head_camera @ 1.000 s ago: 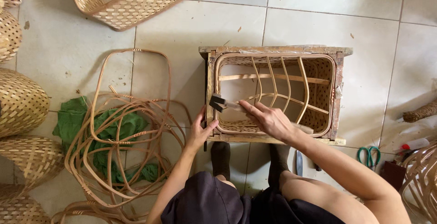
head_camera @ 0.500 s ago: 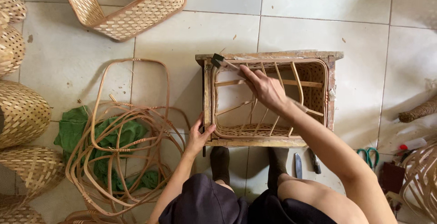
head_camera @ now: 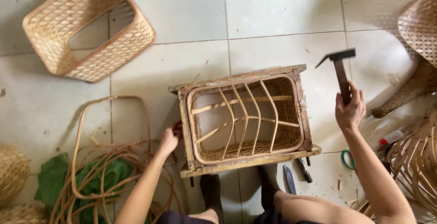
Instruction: The person weaves a rectangular basket by inserting and securing woven strips into a wooden mold. They use a hammer to tap the strips into place and add curved bamboo supports inside the basket.
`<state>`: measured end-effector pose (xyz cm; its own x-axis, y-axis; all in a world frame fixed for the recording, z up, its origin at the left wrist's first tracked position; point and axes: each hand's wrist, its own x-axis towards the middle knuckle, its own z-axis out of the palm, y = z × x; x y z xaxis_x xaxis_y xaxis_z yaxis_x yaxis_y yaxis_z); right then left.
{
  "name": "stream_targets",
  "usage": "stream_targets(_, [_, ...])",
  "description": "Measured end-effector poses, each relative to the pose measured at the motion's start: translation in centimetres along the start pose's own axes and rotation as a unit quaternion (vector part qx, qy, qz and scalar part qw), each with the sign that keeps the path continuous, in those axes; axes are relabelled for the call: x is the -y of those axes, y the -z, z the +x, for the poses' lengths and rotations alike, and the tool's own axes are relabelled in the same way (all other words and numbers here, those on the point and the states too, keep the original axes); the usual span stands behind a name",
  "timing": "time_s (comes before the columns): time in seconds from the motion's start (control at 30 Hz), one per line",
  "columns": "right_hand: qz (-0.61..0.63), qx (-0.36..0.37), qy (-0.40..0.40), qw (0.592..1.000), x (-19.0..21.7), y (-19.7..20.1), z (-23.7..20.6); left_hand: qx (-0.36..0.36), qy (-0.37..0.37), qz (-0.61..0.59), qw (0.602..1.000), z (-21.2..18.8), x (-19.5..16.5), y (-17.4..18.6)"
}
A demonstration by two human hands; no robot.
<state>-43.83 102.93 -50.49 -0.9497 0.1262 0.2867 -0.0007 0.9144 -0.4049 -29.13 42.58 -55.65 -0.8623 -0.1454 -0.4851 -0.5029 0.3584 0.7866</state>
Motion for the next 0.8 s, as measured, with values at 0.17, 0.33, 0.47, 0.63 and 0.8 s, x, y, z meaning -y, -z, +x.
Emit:
stream_targets(0.17, [-0.039, 0.072, -0.158, 0.984, -4.9, -2.7, -5.2, 0.088, 0.072, -0.082, 0.99, 0.4, -1.6, 1.8])
stream_targets(0.33, [-0.039, 0.028, -0.114, 0.992, -5.1, -4.1, -7.5, 0.12, 0.094, -0.104, 0.983, 0.4, -1.5, 1.9])
stream_targets(0.47, [0.149, 0.299, -0.187, 0.924, -3.2, -6.8, -6.2, 0.13, 0.138, -0.05, 0.981, 1.0, 0.1, 1.6])
stream_targets(0.63, [0.245, 0.377, 0.076, 0.89, -1.2, -8.2, -4.4, 0.098, 0.048, -0.001, 0.994, 0.7, 1.6, 0.6])
stream_targets(0.8, [0.137, 0.501, -0.145, 0.842, -1.3, -5.5, -2.7, 0.057, 0.019, -0.042, 0.997, -0.4, 1.1, 1.0])
